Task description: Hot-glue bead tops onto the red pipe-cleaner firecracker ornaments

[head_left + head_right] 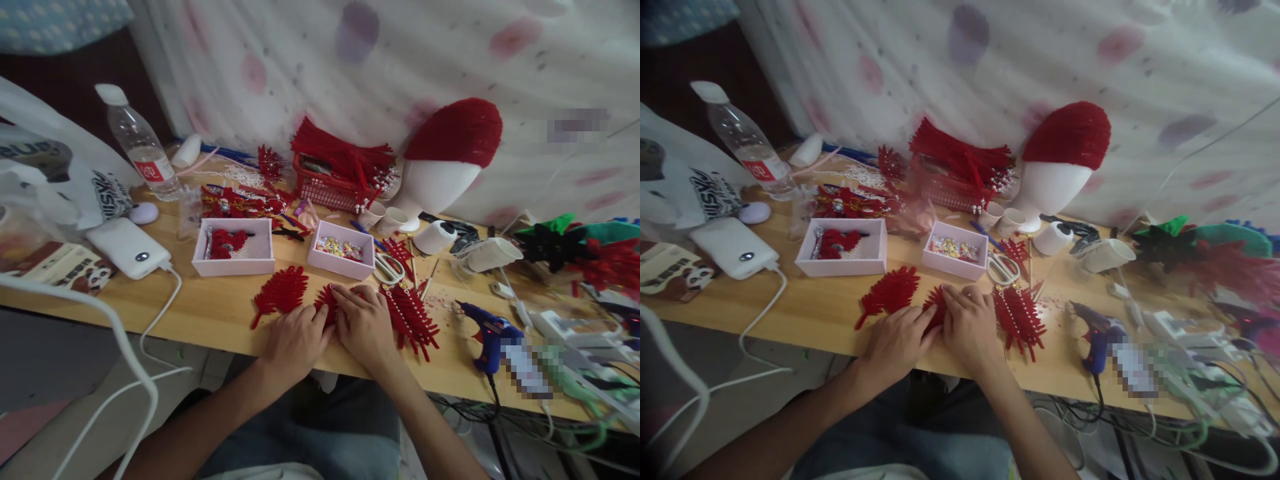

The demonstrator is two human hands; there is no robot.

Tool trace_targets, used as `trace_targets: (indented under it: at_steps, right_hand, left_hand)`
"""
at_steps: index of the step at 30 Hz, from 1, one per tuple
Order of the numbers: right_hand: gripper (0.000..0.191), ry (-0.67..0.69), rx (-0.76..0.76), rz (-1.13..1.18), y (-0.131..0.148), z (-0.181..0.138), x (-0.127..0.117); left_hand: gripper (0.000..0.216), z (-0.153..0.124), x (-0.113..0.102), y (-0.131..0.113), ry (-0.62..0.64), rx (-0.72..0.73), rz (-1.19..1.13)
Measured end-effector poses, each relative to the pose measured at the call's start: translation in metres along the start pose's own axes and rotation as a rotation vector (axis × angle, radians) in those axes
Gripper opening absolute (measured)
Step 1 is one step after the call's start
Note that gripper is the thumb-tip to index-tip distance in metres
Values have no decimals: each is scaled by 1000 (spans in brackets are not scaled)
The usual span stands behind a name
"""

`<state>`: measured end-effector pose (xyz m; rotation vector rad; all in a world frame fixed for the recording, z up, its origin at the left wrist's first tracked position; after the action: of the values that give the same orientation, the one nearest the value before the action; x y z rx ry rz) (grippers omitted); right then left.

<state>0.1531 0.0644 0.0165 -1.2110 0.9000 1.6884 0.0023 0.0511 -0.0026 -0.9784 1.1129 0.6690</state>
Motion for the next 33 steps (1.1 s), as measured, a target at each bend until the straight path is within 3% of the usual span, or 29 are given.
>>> trace_targets:
  at_steps: [7, 15, 25, 33]
  right_hand:
    - [51, 18, -23, -11, 1, -4, 0]
    - [41, -46, 11, 56, -1, -5, 4]
    - [47, 73, -40, -56, 5, -1, 1]
    - [54, 15, -68, -38, 4, -8, 2]
  left_hand:
    - [28, 0, -2, -1, 14, -9, -17]
    - [32, 0, 2, 1, -12, 4, -14]
    - [27, 1, -2, 1, 23, 3, -22]
    - [26, 0, 1, 1, -4, 23, -11]
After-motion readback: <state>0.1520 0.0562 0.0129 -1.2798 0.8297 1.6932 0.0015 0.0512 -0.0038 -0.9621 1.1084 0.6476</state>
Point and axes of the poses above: each hand's wrist, its own z-axis towards the middle knuckle, its own x-axis out of the palm, y = z × x, the point moved 2 cm from there along z, towards the middle knuckle, and after that the axes turned 1 degree about -x, right-handed, at the moved point
